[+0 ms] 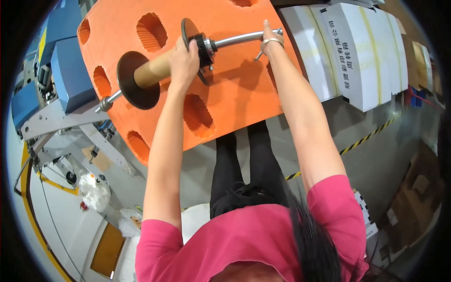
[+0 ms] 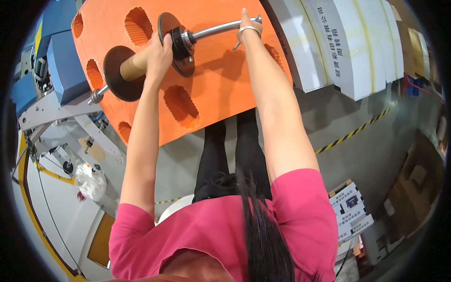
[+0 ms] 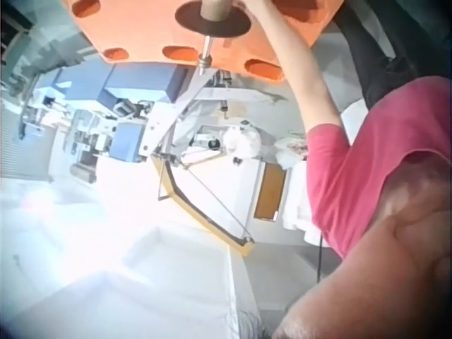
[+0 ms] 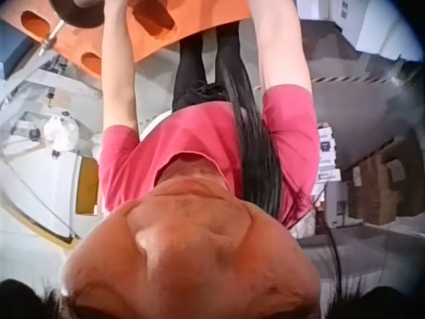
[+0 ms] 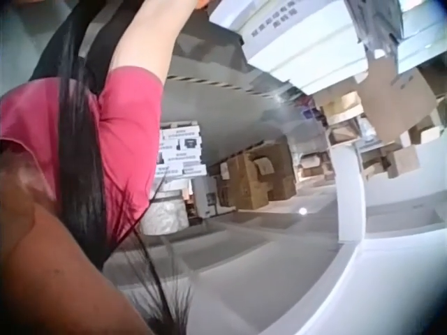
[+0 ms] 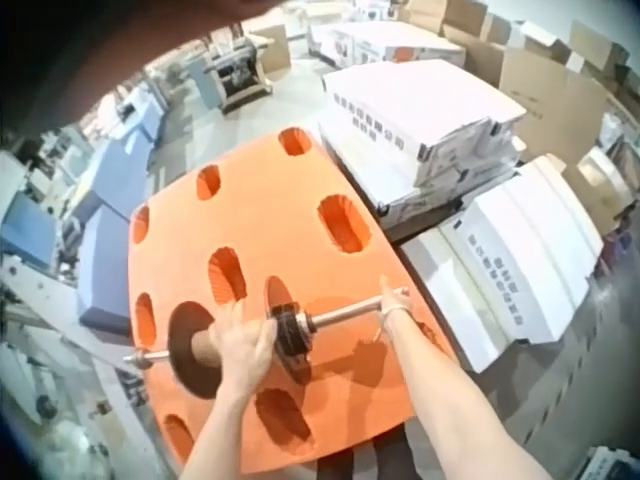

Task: Replacing a finished paper roll with a new one on a machine spindle within a paper mill.

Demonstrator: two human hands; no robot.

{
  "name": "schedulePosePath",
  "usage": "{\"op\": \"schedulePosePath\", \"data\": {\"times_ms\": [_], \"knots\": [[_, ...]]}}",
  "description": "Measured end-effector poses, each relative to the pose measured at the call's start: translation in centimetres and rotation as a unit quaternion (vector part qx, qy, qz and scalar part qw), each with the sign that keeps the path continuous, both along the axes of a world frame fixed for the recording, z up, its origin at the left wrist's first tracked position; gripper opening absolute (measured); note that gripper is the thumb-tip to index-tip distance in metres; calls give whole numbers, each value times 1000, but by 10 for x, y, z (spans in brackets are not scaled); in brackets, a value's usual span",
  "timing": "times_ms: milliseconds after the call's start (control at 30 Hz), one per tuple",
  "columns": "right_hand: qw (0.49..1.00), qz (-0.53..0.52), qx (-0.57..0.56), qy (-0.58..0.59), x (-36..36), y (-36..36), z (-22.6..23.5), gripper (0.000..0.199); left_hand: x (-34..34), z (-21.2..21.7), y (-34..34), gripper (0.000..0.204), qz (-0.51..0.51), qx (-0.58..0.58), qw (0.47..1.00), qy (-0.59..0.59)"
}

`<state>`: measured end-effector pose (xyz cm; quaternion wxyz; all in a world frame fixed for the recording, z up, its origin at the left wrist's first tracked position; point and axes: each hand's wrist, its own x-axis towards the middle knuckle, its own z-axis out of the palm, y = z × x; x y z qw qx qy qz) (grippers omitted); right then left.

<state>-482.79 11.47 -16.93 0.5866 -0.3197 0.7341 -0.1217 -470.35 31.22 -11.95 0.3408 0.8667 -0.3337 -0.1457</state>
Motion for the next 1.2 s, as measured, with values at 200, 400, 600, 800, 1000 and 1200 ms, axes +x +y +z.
{"op": "schedulePosePath", "data": {"times_ms": [200, 400, 600, 800, 1000, 1200], "knots": [[956, 149, 91, -237, -21, -3, -35, 40, 26, 1, -46, 37, 93, 73, 993, -11], [910, 378, 85, -146, -70, 69, -54, 57, 45, 3, -75, 38, 213, 98, 972, 10], [875, 424, 210, -100, -94, 102, -32, 35, 41, 8, -80, 32, 225, -22, 969, -98], [829, 330, 337, -299, -106, 116, -51, 20, 28, -6, -68, 26, 196, 12, 975, -102], [827, 316, 399, -240, -95, 124, -75, 21, 31, 10, -73, 26, 177, 20, 983, -54], [835, 546, -32, -62, -80, 128, -53, 28, 35, 37, -76, 44, 179, 100, 972, 117]]}}
